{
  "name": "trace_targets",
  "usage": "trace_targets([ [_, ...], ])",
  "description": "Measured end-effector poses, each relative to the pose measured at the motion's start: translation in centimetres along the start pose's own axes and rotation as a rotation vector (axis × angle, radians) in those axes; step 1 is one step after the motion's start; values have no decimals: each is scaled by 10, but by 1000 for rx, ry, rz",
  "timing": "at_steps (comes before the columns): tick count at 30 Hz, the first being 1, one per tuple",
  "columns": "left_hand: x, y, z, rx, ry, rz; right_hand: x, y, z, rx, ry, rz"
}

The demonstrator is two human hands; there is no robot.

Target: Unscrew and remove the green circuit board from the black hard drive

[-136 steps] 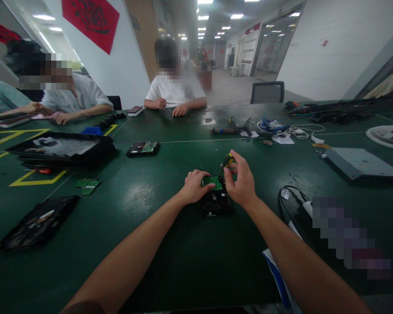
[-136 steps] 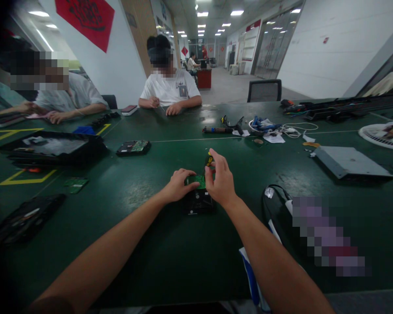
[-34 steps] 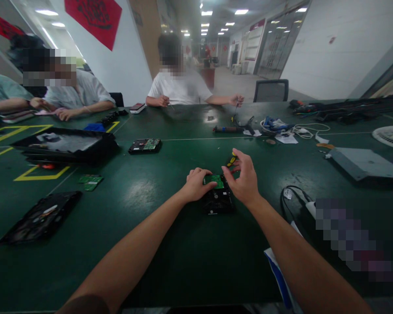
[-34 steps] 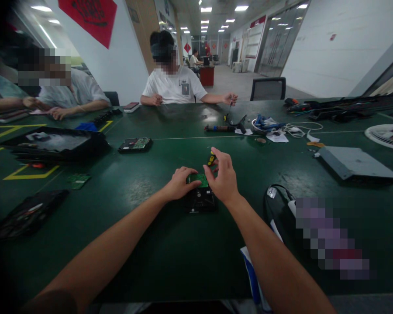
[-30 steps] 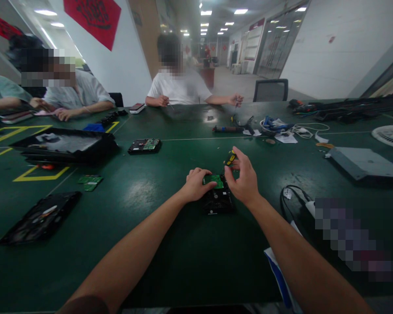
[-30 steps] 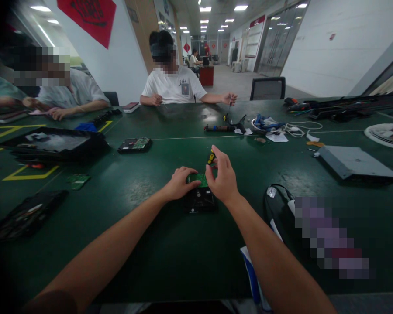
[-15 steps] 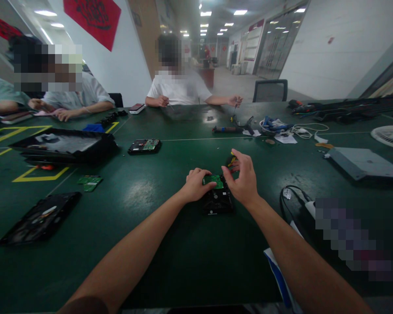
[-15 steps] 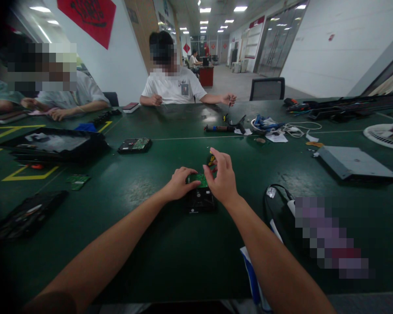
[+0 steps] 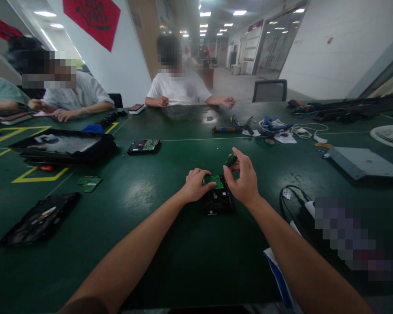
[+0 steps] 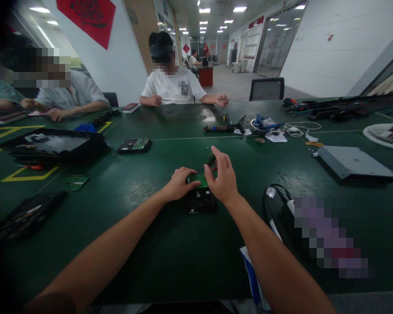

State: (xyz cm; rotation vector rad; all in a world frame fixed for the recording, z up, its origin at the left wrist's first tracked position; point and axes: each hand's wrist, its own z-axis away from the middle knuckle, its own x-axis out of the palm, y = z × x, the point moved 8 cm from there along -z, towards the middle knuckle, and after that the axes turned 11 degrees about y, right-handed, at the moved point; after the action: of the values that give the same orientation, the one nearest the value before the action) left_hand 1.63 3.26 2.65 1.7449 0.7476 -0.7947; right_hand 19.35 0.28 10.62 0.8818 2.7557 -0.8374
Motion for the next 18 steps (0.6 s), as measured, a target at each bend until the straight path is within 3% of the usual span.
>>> trace_targets([
  [9,2,-2,-1,18,4,0,1,5,3,3,7,14],
  [15,2,-1,-1,25,12,3,6,0,3,-7,-58,-43],
  [18,2,-2,-1,21,13,-8,3,1,1,11,-14,-23],
])
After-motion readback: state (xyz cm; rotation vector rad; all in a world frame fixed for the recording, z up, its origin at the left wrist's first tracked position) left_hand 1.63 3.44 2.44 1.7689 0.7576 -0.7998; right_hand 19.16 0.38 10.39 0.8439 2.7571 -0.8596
